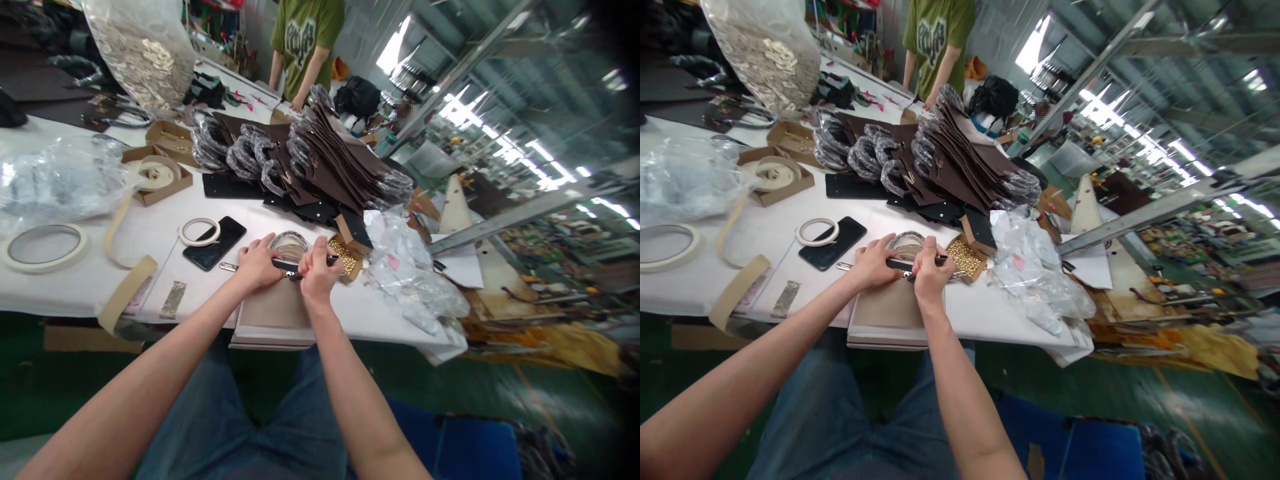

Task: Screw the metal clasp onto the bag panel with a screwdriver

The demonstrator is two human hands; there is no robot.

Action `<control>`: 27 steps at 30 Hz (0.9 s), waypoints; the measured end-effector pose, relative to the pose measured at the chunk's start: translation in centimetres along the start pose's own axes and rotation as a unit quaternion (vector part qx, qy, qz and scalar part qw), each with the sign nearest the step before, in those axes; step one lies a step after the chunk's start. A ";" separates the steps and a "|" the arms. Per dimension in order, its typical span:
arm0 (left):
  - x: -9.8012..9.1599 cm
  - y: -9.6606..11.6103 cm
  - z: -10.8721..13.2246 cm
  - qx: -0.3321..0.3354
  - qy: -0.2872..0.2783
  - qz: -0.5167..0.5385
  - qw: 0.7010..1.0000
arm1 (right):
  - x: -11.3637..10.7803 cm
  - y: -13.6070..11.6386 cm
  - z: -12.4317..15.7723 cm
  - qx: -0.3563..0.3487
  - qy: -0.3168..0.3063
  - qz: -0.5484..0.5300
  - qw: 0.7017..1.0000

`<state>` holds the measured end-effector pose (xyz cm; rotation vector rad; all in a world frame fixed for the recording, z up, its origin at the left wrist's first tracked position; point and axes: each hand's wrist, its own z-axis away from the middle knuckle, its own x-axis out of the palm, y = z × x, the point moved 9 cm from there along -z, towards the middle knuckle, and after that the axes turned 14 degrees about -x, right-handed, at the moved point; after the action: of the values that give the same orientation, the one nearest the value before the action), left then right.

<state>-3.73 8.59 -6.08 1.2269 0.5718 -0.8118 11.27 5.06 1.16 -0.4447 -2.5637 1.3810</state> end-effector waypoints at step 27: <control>0.1 -0.7 0.0 0.047 -0.066 -0.011 0.997 | 4.5 10.1 -2.8 0.347 -0.041 0.018 0.937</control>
<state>-4.18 8.48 -6.57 1.2445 0.4445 -0.9400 9.63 14.06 -5.61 -0.3052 -1.9258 2.2039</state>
